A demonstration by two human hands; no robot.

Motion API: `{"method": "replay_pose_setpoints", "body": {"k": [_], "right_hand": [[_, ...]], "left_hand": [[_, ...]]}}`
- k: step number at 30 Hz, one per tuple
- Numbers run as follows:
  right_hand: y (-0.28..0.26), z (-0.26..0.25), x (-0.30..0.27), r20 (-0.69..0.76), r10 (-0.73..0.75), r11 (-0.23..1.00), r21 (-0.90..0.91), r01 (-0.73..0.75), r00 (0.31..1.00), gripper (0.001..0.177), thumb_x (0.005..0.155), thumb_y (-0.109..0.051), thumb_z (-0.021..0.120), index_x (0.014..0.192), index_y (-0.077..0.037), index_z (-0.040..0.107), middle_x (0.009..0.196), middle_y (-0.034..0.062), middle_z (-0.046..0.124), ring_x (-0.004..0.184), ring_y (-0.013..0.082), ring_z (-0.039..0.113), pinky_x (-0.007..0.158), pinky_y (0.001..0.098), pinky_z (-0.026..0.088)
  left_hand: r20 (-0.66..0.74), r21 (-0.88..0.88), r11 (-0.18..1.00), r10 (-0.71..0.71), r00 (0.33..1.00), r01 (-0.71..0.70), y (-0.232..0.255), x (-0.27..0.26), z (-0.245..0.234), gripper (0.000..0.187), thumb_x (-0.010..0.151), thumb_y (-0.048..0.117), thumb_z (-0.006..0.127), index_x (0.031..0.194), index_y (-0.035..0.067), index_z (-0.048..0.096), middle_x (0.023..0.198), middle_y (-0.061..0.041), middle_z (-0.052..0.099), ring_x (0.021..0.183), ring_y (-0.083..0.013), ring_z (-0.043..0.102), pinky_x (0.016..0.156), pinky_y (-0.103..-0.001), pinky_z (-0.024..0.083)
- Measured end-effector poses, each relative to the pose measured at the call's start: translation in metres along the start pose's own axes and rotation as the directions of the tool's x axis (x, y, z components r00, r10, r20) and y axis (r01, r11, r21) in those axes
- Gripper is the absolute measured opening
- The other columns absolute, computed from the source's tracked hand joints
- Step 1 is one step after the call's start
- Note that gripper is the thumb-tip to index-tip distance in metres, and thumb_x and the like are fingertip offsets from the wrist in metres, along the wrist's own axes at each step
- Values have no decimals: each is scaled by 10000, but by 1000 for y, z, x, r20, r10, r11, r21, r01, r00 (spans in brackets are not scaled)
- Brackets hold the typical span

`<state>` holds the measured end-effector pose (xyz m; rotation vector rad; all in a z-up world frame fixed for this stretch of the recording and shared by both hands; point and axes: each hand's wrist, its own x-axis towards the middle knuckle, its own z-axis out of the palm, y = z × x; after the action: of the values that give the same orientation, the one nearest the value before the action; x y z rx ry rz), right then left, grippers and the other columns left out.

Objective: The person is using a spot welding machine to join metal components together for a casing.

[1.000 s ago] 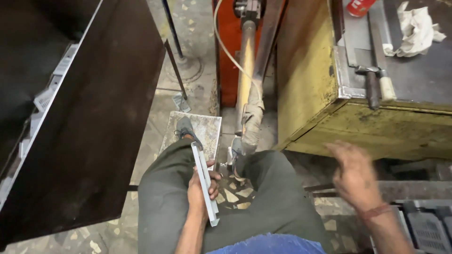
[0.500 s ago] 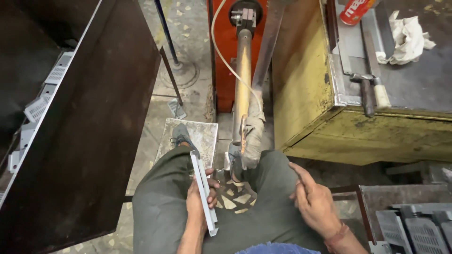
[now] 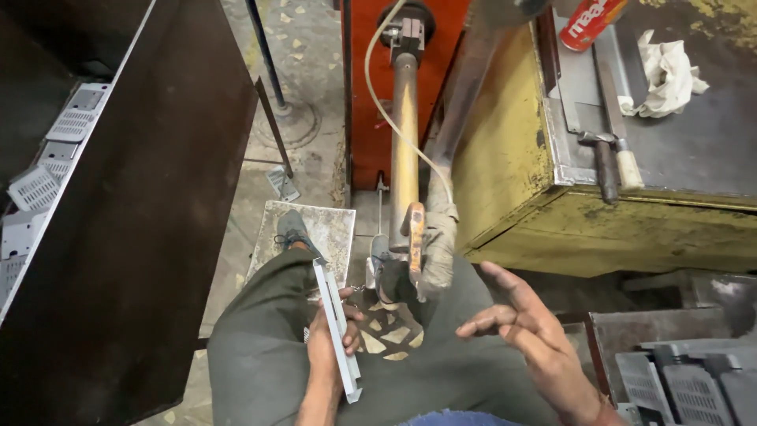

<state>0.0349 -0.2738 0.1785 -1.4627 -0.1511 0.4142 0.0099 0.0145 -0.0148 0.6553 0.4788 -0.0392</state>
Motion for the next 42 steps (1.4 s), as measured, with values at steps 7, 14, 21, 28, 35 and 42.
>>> {"method": "replay_pose_setpoints", "body": {"k": [7,14,21,28,35,42], "right_hand": [[-10,12,3,-13,53,981,-185,-54,999,757,860,-85,482,1601,-46,334,1015,185,812,1066,253,725,1034,399,459],[78,-13,25,-301,-109,572,-798,-188,947,755,877,-388,586,1532,-56,411,1297,189,682,1185,337,641,1009,425,486],[152,-34,33,-258,163,135,-950,-280,952,832,903,-560,610,1474,1,382,1529,336,346,1357,463,455,1116,440,415],[139,-26,41,-252,235,54,-961,-272,939,752,915,-580,580,1399,-15,468,1549,343,324,1340,457,480,1123,437,422],[143,-29,42,-273,252,27,-957,-289,929,763,921,-584,572,1408,-7,460,1524,352,359,1363,450,469,1142,428,410],[152,-36,41,-316,304,47,-937,-345,899,863,904,-606,566,1533,-62,333,1526,331,373,1382,430,466,1140,420,417]], "left_hand": [[62,-116,993,-1,998,8,-4,8,-6,547,1064,416,372,1331,-33,534,780,-142,625,433,-99,428,337,-243,345],[38,-82,996,36,999,-33,-2,8,2,534,1070,388,368,1347,-34,541,788,-149,631,440,-95,428,341,-241,352],[-22,-60,998,-28,999,26,5,2,12,565,1060,444,389,1338,-19,552,780,-135,614,449,-90,430,344,-234,344],[11,-61,998,10,1000,-9,9,3,15,560,1067,449,370,1326,-10,559,794,-131,619,452,-92,432,354,-235,354],[-14,-74,996,-46,999,45,8,3,15,545,1065,445,354,1303,3,567,774,-116,617,444,-90,435,348,-232,344],[6,-41,999,-24,1000,24,6,1,16,569,1069,470,361,1293,-4,583,779,-111,628,452,-80,438,360,-220,345]]}}
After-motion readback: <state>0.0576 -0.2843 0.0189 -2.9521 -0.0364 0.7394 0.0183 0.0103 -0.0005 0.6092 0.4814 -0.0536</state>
